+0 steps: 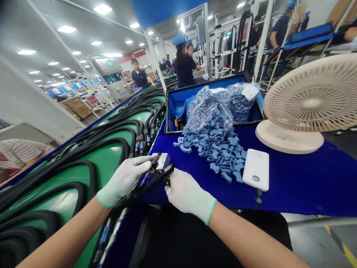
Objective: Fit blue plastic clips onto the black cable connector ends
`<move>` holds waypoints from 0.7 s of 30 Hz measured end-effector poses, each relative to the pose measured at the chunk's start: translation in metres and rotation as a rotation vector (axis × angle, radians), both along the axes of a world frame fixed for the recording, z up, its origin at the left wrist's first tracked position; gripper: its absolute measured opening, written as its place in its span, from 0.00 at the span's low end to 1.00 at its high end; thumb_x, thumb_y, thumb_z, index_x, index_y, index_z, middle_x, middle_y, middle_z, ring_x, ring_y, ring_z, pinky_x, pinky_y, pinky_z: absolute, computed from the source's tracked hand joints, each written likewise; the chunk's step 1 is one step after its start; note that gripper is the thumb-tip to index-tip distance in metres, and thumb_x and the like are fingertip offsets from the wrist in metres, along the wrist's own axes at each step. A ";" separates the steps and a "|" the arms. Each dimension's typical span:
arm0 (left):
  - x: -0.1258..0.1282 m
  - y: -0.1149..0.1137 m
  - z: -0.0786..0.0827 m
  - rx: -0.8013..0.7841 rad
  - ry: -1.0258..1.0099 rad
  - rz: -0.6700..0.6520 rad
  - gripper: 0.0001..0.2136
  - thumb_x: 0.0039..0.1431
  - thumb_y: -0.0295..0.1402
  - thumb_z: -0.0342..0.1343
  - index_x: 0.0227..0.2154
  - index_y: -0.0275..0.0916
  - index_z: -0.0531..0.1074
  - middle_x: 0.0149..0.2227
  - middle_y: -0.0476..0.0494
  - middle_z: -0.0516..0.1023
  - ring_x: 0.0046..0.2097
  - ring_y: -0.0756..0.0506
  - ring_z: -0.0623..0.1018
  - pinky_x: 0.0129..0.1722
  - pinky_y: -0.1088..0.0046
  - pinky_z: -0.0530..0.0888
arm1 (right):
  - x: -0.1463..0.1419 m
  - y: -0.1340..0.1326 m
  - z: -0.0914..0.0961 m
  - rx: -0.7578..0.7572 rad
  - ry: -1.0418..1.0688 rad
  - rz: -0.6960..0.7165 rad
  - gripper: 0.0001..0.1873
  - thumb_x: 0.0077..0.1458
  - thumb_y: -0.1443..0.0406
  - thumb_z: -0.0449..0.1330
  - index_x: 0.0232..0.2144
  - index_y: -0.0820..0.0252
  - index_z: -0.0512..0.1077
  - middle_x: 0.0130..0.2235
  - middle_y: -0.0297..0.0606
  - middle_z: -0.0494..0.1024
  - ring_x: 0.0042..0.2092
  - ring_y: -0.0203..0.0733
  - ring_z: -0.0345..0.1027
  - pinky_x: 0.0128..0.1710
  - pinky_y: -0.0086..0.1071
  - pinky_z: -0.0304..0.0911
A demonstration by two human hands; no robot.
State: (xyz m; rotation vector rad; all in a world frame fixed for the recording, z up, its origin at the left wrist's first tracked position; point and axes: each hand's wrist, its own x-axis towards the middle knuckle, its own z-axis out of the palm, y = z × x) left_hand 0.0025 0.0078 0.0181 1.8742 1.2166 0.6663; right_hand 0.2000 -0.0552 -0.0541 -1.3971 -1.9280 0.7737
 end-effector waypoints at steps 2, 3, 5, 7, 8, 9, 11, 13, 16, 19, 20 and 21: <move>0.003 0.004 0.000 0.018 0.049 0.021 0.22 0.63 0.48 0.57 0.53 0.41 0.80 0.54 0.44 0.81 0.55 0.35 0.79 0.59 0.61 0.72 | 0.001 0.003 0.001 -0.076 0.001 0.000 0.17 0.59 0.64 0.59 0.51 0.62 0.73 0.50 0.48 0.78 0.49 0.50 0.74 0.50 0.37 0.67; 0.004 0.005 -0.001 0.035 0.078 0.035 0.22 0.64 0.48 0.56 0.53 0.41 0.80 0.53 0.44 0.82 0.55 0.35 0.79 0.60 0.61 0.71 | 0.001 0.005 0.000 -0.096 -0.021 0.007 0.16 0.59 0.63 0.59 0.48 0.62 0.74 0.47 0.48 0.79 0.47 0.51 0.75 0.47 0.37 0.67; 0.004 0.004 -0.004 0.070 0.125 0.065 0.21 0.64 0.48 0.56 0.52 0.40 0.80 0.52 0.43 0.82 0.54 0.35 0.79 0.61 0.61 0.70 | 0.000 0.011 -0.006 -0.080 -0.097 -0.008 0.12 0.60 0.61 0.58 0.42 0.62 0.75 0.43 0.46 0.80 0.43 0.51 0.75 0.44 0.38 0.66; 0.005 0.003 -0.007 0.094 0.150 0.097 0.20 0.65 0.48 0.56 0.51 0.41 0.81 0.51 0.44 0.83 0.53 0.36 0.80 0.62 0.62 0.69 | -0.004 0.017 -0.016 -0.016 -0.180 -0.048 0.11 0.62 0.62 0.55 0.39 0.61 0.76 0.41 0.46 0.80 0.42 0.51 0.75 0.43 0.38 0.65; 0.005 0.003 -0.009 0.104 0.157 0.114 0.20 0.65 0.48 0.56 0.51 0.42 0.81 0.50 0.45 0.83 0.53 0.36 0.80 0.62 0.62 0.69 | -0.007 0.020 -0.021 0.013 -0.209 -0.060 0.11 0.62 0.63 0.54 0.39 0.60 0.75 0.41 0.45 0.80 0.43 0.51 0.75 0.43 0.38 0.65; 0.005 0.003 -0.010 0.114 0.160 0.126 0.19 0.65 0.47 0.56 0.51 0.42 0.81 0.51 0.46 0.83 0.53 0.37 0.80 0.62 0.63 0.69 | -0.009 0.022 -0.025 0.033 -0.226 -0.064 0.12 0.63 0.64 0.53 0.39 0.60 0.75 0.42 0.45 0.80 0.43 0.51 0.75 0.43 0.38 0.64; 0.007 0.002 -0.010 0.115 0.158 0.125 0.19 0.64 0.46 0.57 0.52 0.43 0.80 0.52 0.47 0.82 0.55 0.37 0.79 0.63 0.64 0.68 | -0.013 0.024 -0.030 0.042 -0.249 -0.089 0.12 0.63 0.64 0.53 0.39 0.60 0.76 0.42 0.45 0.80 0.43 0.51 0.75 0.43 0.39 0.65; 0.009 0.002 -0.009 0.092 0.142 0.106 0.20 0.63 0.43 0.59 0.54 0.43 0.79 0.54 0.47 0.82 0.56 0.37 0.78 0.62 0.65 0.69 | -0.012 0.022 -0.028 0.032 -0.268 -0.105 0.12 0.63 0.63 0.53 0.39 0.61 0.75 0.41 0.46 0.80 0.42 0.52 0.75 0.43 0.40 0.65; 0.011 0.002 -0.007 0.045 0.094 0.108 0.21 0.63 0.44 0.58 0.54 0.40 0.78 0.53 0.45 0.82 0.55 0.38 0.79 0.57 0.67 0.72 | -0.002 0.014 -0.020 0.048 -0.315 0.011 0.11 0.61 0.69 0.53 0.38 0.64 0.75 0.41 0.47 0.79 0.42 0.50 0.74 0.44 0.39 0.65; 0.012 0.003 -0.008 -0.006 0.030 0.085 0.22 0.66 0.47 0.55 0.53 0.36 0.78 0.47 0.43 0.84 0.48 0.39 0.81 0.49 0.68 0.76 | 0.018 0.007 -0.012 0.086 -0.396 -0.033 0.13 0.57 0.74 0.53 0.41 0.67 0.74 0.42 0.50 0.77 0.45 0.52 0.72 0.48 0.42 0.64; 0.012 0.003 -0.008 -0.027 0.012 0.065 0.22 0.66 0.47 0.54 0.52 0.35 0.79 0.46 0.42 0.84 0.47 0.39 0.82 0.46 0.68 0.77 | 0.024 0.005 -0.010 0.099 -0.384 -0.102 0.13 0.56 0.73 0.55 0.43 0.67 0.73 0.44 0.51 0.76 0.47 0.54 0.71 0.49 0.44 0.64; 0.011 0.003 -0.008 -0.030 0.002 0.060 0.22 0.67 0.48 0.53 0.51 0.35 0.79 0.45 0.41 0.84 0.46 0.39 0.82 0.45 0.68 0.77 | 0.029 0.004 -0.008 0.106 -0.320 -0.151 0.13 0.55 0.71 0.59 0.44 0.66 0.73 0.45 0.51 0.76 0.48 0.55 0.70 0.50 0.46 0.64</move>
